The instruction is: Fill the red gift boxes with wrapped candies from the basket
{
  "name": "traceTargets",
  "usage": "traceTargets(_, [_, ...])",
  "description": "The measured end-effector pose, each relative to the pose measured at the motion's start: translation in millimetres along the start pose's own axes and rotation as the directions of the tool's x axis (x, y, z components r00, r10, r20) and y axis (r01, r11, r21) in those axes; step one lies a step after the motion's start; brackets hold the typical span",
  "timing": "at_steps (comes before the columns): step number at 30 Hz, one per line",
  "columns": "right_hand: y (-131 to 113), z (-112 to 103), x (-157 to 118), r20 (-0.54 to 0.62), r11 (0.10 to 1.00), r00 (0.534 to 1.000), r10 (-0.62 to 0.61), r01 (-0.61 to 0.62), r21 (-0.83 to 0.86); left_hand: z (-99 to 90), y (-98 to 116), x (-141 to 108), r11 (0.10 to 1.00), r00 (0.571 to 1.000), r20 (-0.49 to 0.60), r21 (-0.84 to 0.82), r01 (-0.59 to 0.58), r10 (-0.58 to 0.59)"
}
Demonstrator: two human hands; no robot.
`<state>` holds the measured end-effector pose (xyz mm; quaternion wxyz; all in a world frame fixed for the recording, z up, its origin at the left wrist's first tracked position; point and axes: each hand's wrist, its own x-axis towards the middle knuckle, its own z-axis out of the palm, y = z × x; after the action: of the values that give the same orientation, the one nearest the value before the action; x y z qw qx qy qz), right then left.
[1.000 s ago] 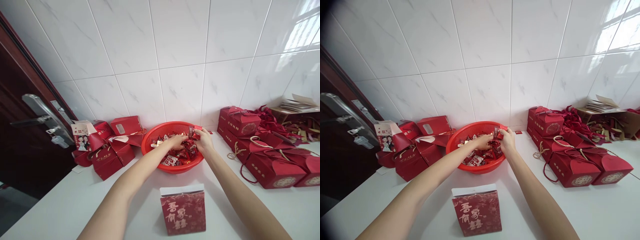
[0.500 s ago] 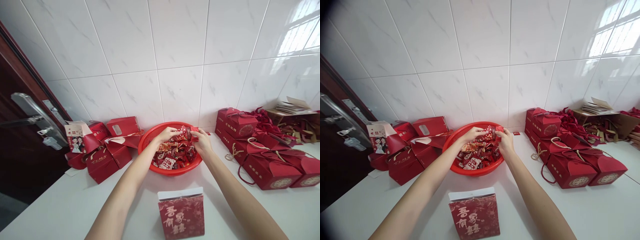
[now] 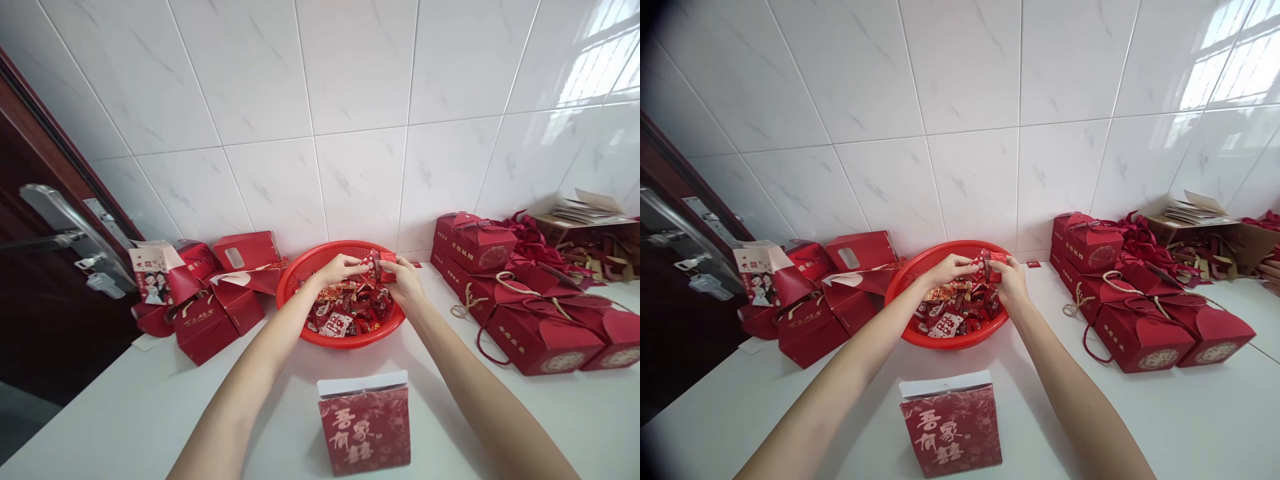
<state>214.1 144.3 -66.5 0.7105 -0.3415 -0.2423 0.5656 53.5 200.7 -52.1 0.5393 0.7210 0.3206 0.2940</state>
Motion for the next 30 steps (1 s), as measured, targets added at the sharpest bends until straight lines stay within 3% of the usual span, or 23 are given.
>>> traceTargets(4, [-1,0,1,-0.055,0.998,0.997,-0.050,0.052,0.031,-2.0,-6,4,0.991,0.991,0.040,-0.031,0.131,-0.130])
traceTargets(7, [-2,0,2,-0.087,0.996,0.994,-0.070,0.075,0.057,-1.1,-14,8,0.957,0.985,-0.024,0.231,0.174,-0.173])
traceTargets(10, [-2,-1,3,-0.083,0.994,0.994,-0.072,0.078,0.072,1.3,-23,9,0.850,0.982,-0.059,0.493,0.183,-0.177])
traceTargets(17, [-1,-5,4,-0.064,0.996,0.996,-0.068,0.072,0.061,9.8,-26,8,0.614,0.983,0.069,0.788,0.052,-0.173])
traceTargets(24, [0,-3,3,-0.082,0.992,0.992,-0.100,0.106,0.072,19.6,-26,9,0.426,0.967,0.226,0.891,-0.155,-0.121])
traceTargets(30, [4,-8,9,-0.056,0.993,0.993,-0.104,0.107,0.055,23.7,-25,12,0.256,0.956,0.159,0.962,-0.094,-0.245])
